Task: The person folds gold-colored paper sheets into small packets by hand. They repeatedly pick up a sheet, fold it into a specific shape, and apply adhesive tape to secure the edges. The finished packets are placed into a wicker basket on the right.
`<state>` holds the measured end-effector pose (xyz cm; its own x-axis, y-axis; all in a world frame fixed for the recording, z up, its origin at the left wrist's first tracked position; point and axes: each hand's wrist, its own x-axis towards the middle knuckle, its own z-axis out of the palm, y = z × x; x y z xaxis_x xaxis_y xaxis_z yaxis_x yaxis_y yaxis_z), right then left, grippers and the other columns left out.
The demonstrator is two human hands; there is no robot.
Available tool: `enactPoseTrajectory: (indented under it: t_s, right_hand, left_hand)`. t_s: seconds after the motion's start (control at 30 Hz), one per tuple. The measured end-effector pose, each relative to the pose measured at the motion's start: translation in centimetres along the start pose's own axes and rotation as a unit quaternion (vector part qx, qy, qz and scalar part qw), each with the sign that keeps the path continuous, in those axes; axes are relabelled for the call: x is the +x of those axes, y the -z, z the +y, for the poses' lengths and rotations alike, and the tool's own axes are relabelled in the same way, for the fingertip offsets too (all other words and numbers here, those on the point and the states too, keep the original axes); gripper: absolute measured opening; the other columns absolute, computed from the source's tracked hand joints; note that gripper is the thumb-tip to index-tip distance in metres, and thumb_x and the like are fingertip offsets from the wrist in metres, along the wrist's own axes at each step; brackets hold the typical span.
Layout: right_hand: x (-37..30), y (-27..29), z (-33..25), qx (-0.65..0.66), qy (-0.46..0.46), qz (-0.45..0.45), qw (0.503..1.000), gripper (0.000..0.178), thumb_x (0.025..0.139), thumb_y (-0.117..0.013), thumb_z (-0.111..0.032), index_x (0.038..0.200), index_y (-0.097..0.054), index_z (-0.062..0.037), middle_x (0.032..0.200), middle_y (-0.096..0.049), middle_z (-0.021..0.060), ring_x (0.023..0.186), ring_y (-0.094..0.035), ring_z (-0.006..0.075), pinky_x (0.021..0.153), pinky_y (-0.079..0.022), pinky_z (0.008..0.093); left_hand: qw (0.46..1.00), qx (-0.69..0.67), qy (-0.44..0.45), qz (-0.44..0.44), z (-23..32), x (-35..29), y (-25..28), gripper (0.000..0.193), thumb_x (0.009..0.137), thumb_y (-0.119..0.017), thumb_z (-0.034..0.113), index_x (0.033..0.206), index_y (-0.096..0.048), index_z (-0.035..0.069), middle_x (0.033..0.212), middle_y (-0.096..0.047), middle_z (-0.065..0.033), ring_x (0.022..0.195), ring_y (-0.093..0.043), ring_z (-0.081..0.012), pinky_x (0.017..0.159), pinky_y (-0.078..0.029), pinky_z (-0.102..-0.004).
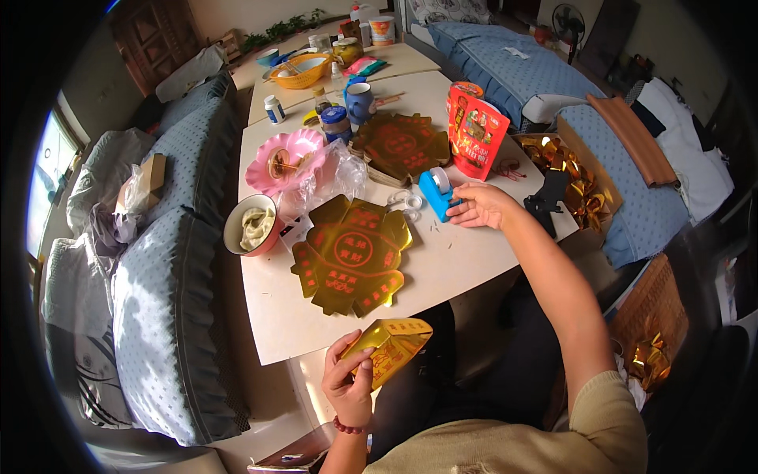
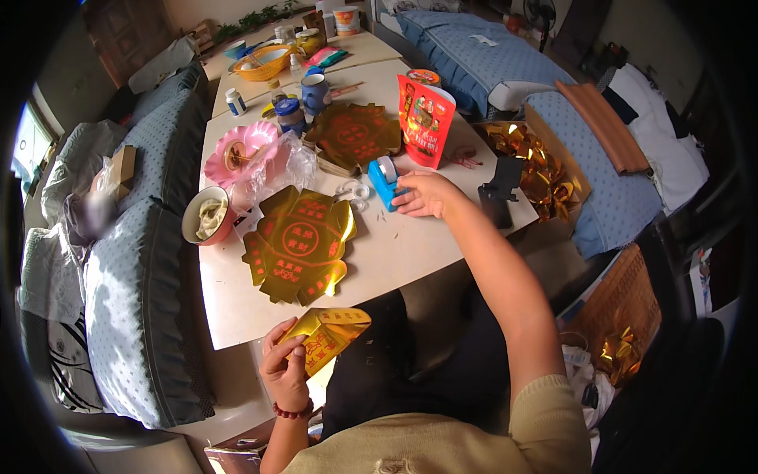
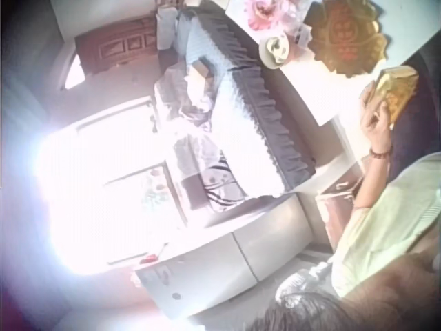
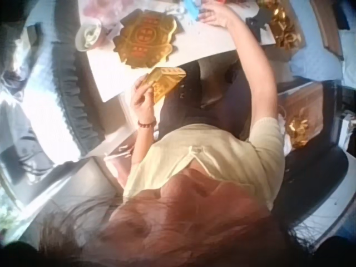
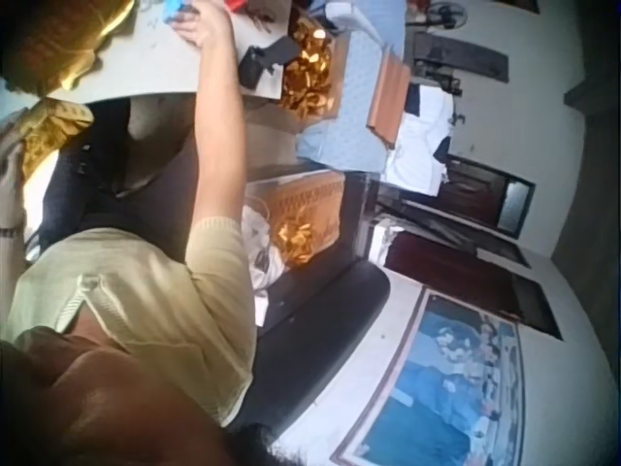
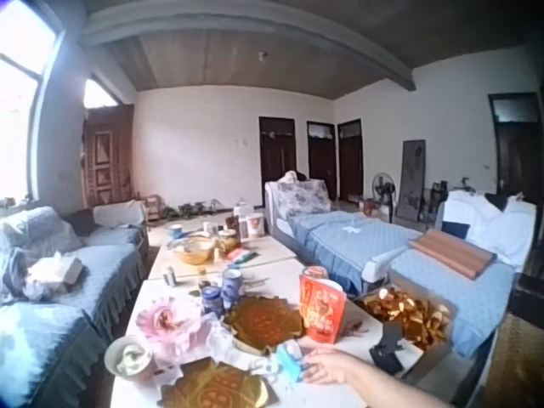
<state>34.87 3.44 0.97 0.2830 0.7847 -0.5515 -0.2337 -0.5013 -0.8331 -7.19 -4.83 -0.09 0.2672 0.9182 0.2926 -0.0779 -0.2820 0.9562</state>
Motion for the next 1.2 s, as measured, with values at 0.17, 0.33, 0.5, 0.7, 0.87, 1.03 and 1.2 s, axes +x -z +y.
enactPoseTrajectory:
  t_s: [0.17, 0.33, 0.5, 0.7, 0.87, 1.03, 1.2]
  right_hand:
    - [-1.1, -0.5, 1.6, 0.06, 0.026, 0.007, 0.998, 0.028, 0.096, -0.06, -0.029, 0.116, -0.059, -0.0096, 0.109, -0.071, 0.011, 0.104, -0.07, 0.0287, 0.093, -0.053, 0.0411]
    - [-0.5, -0.9, 4.2, 0.145, 0.048, 0.045, 0.987, 0.023, 0.097, -0.059, -0.024, 0.109, -0.062, -0.005, 0.103, -0.071, 0.0092, 0.1, -0.071, 0.0232, 0.089, -0.056, 0.0367]
    - [-0.1, -1.6, 5.4, 0.188, 0.065, 0.063, 0.978, 0.022, 0.096, -0.062, -0.023, 0.105, -0.062, -0.0027, 0.099, -0.071, 0.0101, 0.095, -0.071, 0.0223, 0.085, -0.058, 0.0346]
    - [-0.4, -2.7, 5.9, 0.074, 0.075, 0.078, 0.991, 0.022, 0.098, -0.061, -0.025, 0.104, -0.061, -0.004, 0.102, -0.07, 0.0086, 0.093, -0.069, 0.0178, 0.083, -0.057, 0.0318]
    - [-5.0, -4.3, 6.4, 0.048, 0.204, 0.047, 0.977, 0.017, 0.103, -0.056, -0.025, 0.101, -0.058, -0.0075, 0.096, -0.067, 0.0035, 0.083, -0.063, 0.0101, 0.075, -0.052, 0.0261]
    - [-13.5, -7.2, 6.6, -0.006, 0.285, -0.03, 0.958, 0.011, 0.103, -0.058, -0.016, 0.099, -0.056, -0.0066, 0.089, -0.062, -0.0007, 0.075, -0.055, 0.0042, 0.067, -0.046, 0.0194]
    - [-16.3, -10.0, 8.4, -0.067, 0.307, 0.045, 0.948, 0.016, 0.099, -0.061, -0.008, 0.114, -0.056, -0.0034, 0.085, -0.065, 0.0013, 0.072, -0.058, 0.0051, 0.065, -0.048, 0.0213]
  left_hand:
    - [0.995, 0.048, -0.089, -0.02, -1.6, 2.1, -4.0, 0.019, 0.086, -0.066, -0.003, 0.099, -0.077, 0.006, 0.126, -0.062, -0.0191, 0.117, -0.06, -0.0296, 0.102, -0.046, -0.039]
    - [0.99, 0.06, -0.122, -0.023, -3.1, 2.5, -7.2, 0.029, 0.07, -0.071, -0.005, 0.095, -0.079, 0.008, 0.12, -0.066, -0.0154, 0.11, -0.062, -0.0317, 0.097, -0.049, -0.0409]
    - [0.983, 0.075, -0.163, -0.036, -3.6, 2.2, -8.0, 0.028, 0.073, -0.07, -0.006, 0.097, -0.078, 0.007, 0.123, -0.065, -0.0167, 0.111, -0.062, -0.0299, 0.096, -0.049, -0.0388]
    - [0.978, 0.091, -0.184, -0.027, -3.9, 2.4, -8.6, 0.027, 0.076, -0.069, -0.007, 0.098, -0.078, 0.007, 0.124, -0.064, -0.0177, 0.11, -0.062, -0.03, 0.095, -0.049, -0.0387]
    - [0.98, 0.083, -0.182, 0.001, -4.3, 3.1, -9.4, 0.029, 0.074, -0.068, -0.009, 0.097, -0.078, 0.005, 0.124, -0.064, -0.0175, 0.112, -0.061, -0.031, 0.097, -0.049, -0.0395]
    - [0.974, 0.107, -0.2, 0.005, -5.3, 3.4, -10.2, 0.029, 0.073, -0.069, -0.009, 0.097, -0.078, 0.005, 0.124, -0.064, -0.0174, 0.114, -0.061, -0.0313, 0.099, -0.048, -0.0397]
    - [0.971, 0.112, -0.211, 0.003, -5.3, 3.2, -10.5, 0.029, 0.072, -0.071, -0.008, 0.097, -0.078, 0.006, 0.124, -0.064, -0.0172, 0.115, -0.06, -0.0323, 0.099, -0.047, -0.0409]
